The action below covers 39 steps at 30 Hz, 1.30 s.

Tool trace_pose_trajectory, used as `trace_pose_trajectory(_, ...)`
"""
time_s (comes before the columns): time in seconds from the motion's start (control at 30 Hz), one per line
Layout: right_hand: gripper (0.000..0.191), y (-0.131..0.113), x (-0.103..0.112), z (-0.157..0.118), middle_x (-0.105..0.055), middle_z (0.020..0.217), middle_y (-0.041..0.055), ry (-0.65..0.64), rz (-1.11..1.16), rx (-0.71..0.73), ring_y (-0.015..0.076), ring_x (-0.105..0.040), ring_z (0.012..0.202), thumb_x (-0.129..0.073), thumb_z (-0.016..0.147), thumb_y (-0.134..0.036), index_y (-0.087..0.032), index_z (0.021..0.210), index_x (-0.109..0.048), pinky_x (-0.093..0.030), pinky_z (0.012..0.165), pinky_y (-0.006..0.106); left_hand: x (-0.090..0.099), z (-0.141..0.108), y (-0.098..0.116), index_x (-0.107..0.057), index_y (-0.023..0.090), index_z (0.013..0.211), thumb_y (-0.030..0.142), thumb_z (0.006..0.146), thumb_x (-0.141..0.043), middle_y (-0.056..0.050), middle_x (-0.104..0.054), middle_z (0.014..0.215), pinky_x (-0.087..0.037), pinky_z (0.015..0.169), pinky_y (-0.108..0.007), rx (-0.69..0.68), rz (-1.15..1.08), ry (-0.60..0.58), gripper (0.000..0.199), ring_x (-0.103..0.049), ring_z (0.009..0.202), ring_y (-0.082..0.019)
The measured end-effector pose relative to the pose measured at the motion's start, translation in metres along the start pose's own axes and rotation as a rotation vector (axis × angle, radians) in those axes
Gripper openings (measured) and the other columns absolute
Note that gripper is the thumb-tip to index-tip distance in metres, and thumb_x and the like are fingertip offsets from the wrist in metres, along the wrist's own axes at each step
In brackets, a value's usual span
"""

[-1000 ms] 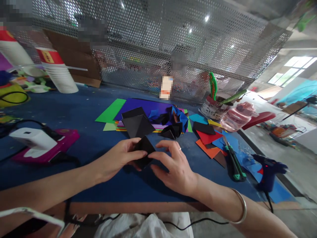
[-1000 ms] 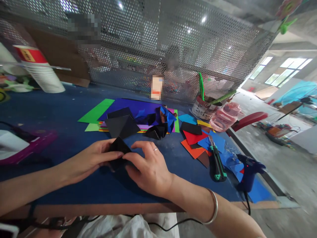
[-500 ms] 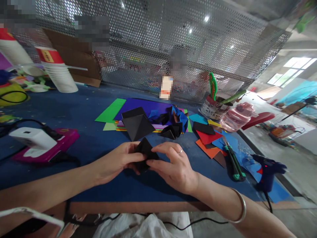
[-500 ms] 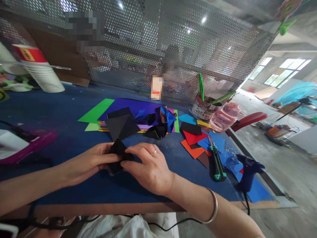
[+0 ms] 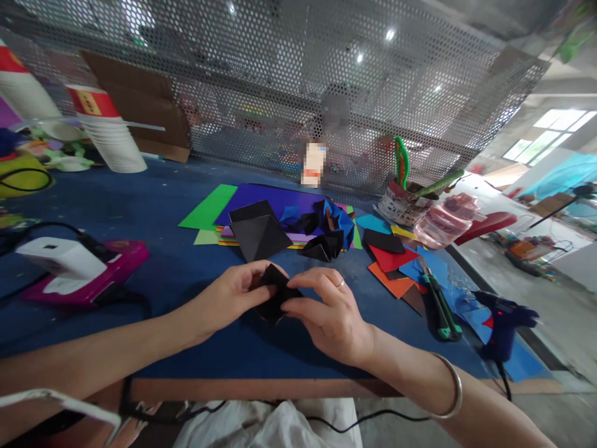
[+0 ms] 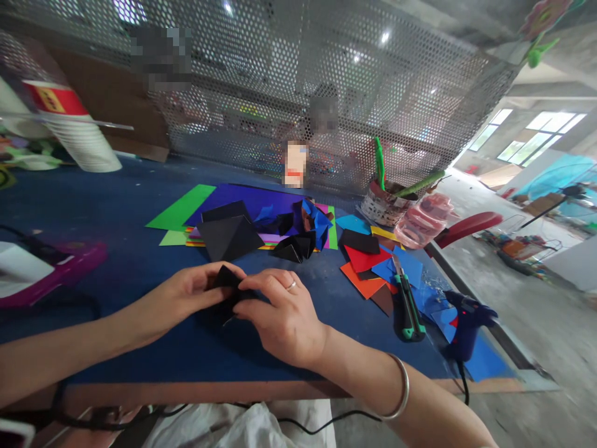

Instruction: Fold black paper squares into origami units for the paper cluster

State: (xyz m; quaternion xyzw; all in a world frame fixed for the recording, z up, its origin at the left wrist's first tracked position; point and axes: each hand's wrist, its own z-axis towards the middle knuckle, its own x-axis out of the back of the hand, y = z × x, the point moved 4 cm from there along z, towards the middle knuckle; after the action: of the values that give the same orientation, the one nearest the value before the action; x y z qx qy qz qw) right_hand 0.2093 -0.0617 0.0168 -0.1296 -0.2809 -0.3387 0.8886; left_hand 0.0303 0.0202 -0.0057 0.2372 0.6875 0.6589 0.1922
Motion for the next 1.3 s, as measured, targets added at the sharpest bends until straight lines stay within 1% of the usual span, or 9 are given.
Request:
trace_pose_trajectory(0.13,0.024,-0.002,-0.001,-0.002,-0.079,0.113,0.0072,-0.042,0.029,-0.017,0.0199,-0.07,0.105,-0.066,0.111,-0.022,-0.024,0.096,-0.085,-0.057,0.093,0.033,0.003,0.004,0.001,-0.076,0.022,0.086,0.045,0.075,-0.078,0.0,-0.078,0.078,-0.057,0.07,-0.028,-0.095,0.185,0.076,0.025,-0.07,0.075,-0.019)
trace_pose_trajectory(0.33,0.015,-0.002,0.0,-0.002,-0.078,0.115,0.0099,-0.06,0.072,-0.04,0.0218,-0.07,0.109,-0.075,0.108,-0.029,-0.021,0.1,-0.085,-0.058,0.094,0.035,0.001,0.001,0.007,-0.075,0.024,0.083,0.043,0.073,-0.07,0.001,-0.078,0.075,-0.057,0.068,-0.028,-0.092,0.24,0.086,0.022,-0.071,0.072,-0.019)
trace_pose_trajectory(0.47,0.016,-0.002,0.001,-0.002,-0.078,0.116,0.0098,-0.057,0.079,-0.056,0.0233,-0.07,0.11,-0.081,0.104,-0.036,-0.022,0.097,-0.085,-0.059,0.096,0.037,-0.001,-0.004,0.011,-0.076,0.024,0.085,0.043,0.074,-0.074,-0.001,-0.08,0.079,-0.059,0.071,-0.029,-0.068,0.221,0.103,0.022,-0.073,0.076,-0.021)
trace_pose_trajectory(0.67,0.01,-0.009,0.002,-0.002,-0.079,0.12,0.0101,-0.064,0.03,0.027,0.0233,-0.072,0.114,-0.078,0.106,-0.029,-0.023,0.105,-0.086,-0.059,0.1,0.037,0.001,-0.002,0.012,-0.077,0.024,0.082,0.044,0.072,-0.08,0.0,-0.078,0.077,-0.059,0.075,-0.03,-0.064,0.133,0.097,0.022,-0.072,0.075,-0.021)
trace_pose_trajectory(0.83,0.024,-0.013,0.003,0.002,-0.081,0.116,0.0086,-0.063,0.009,0.082,0.0215,-0.073,0.112,-0.069,0.112,-0.033,-0.023,0.095,-0.083,-0.06,0.099,0.035,-0.001,-0.004,0.008,-0.076,0.024,0.081,0.043,0.071,-0.084,-0.001,-0.081,0.079,-0.062,0.078,-0.031,-0.036,0.093,0.08,0.023,-0.075,0.078,-0.022)
trace_pose_trajectory(0.93,0.026,-0.015,0.002,0.003,-0.081,0.116,0.0091,-0.078,0.005,0.037,0.0218,-0.074,0.112,-0.067,0.112,-0.028,-0.022,0.091,-0.081,-0.06,0.099,0.036,-0.002,-0.005,0.007,-0.076,0.024,0.081,0.043,0.07,-0.084,-0.001,-0.082,0.081,-0.063,0.079,-0.033,-0.013,0.082,0.081,0.023,-0.077,0.081,-0.024)
trace_pose_trajectory(1.07,0.019,-0.014,0.001,0.001,-0.079,0.119,0.0106,-0.082,0.011,-0.067,0.0235,-0.073,0.113,-0.07,0.109,-0.026,-0.022,0.095,-0.082,-0.061,0.097,0.039,-0.003,-0.005,0.008,-0.076,0.024,0.081,0.039,0.067,-0.083,-0.001,-0.082,0.08,-0.065,0.081,-0.033,-0.003,0.064,0.102,0.022,-0.079,0.082,-0.023)
trace_pose_trajectory(1.23,0.004,-0.01,0.001,0.001,-0.077,0.116,0.009,0.026,0.088,-0.176,0.0236,-0.074,0.106,-0.079,0.103,-0.026,-0.024,0.105,-0.077,-0.063,0.094,0.041,-0.008,-0.008,0.01,-0.074,0.024,0.079,0.036,0.067,-0.08,-0.001,-0.082,0.08,-0.065,0.081,-0.033,-0.014,0.047,0.081,0.018,-0.08,0.082,-0.023)
trace_pose_trajectory(1.3,0.016,-0.01,0.002,0.001,-0.076,0.115,0.0092,0.075,0.115,-0.214,0.0242,-0.075,0.106,-0.08,0.103,-0.026,-0.023,0.115,-0.071,-0.064,0.093,0.041,-0.009,-0.01,0.01,-0.075,0.024,0.08,0.033,0.065,-0.076,-0.001,-0.083,0.081,-0.065,0.08,-0.032,-0.004,0.04,0.066,0.017,-0.08,0.083,-0.023)
